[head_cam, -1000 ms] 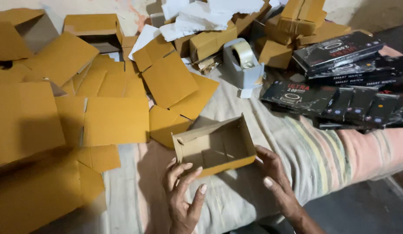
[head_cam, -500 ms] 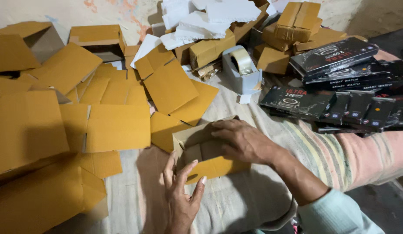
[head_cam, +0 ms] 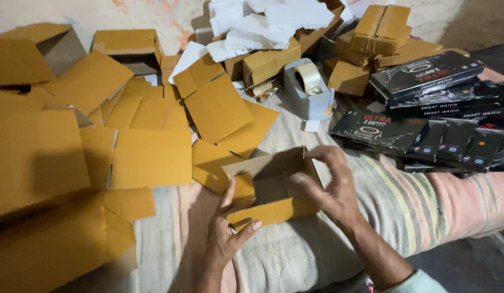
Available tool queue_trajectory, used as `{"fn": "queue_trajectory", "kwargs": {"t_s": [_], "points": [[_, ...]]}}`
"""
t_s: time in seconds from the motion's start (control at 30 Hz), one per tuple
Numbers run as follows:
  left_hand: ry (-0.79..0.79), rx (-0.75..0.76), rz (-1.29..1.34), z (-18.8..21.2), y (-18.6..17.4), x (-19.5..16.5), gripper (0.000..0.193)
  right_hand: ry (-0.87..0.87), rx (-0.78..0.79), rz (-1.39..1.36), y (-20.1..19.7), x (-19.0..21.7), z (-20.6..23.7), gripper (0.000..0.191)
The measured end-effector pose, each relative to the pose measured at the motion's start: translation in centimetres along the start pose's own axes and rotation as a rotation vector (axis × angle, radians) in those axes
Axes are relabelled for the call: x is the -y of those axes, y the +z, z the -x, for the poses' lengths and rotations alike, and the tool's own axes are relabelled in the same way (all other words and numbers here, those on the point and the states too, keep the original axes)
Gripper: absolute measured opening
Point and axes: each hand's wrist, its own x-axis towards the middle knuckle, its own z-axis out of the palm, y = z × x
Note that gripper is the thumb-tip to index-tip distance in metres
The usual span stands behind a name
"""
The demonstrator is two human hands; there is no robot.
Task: The person folds flat pre-cut cardboard box blanks into open rectangular boxes, pressing the side panels and creases flat with both hands, and sets each finished box aside on the cloth-covered work surface among a pile of unfolded blanks.
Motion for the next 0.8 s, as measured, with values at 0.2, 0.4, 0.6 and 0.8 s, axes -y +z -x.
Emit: {"fn": "queue_trajectory", "kwargs": {"t_s": [0.2,0.4,0.6,0.8], "points": [[0.008,0.068,-0.160,-0.9,-0.1,1.3,0.064,0.062,0.289,-0.172,0.5,-2.7,3.1,0.021],[-0.049,-0.100,0.185,-0.8,1.7,1.0,0.056,0.605,0.349,-0.145,1.5,-2.8,3.0,0.039],[-0.268,-0.323,0.284,-2.3,3.0,-0.4,0.099,0.000,0.041,0.184,3.7,-4.1,2.8,0.094],[-0.002,-0.187,-0.168,-3.9,1.5,-1.3,0.110,0.017,0.209,0.153,2.9,-4.2,2.3,0.097]]}}
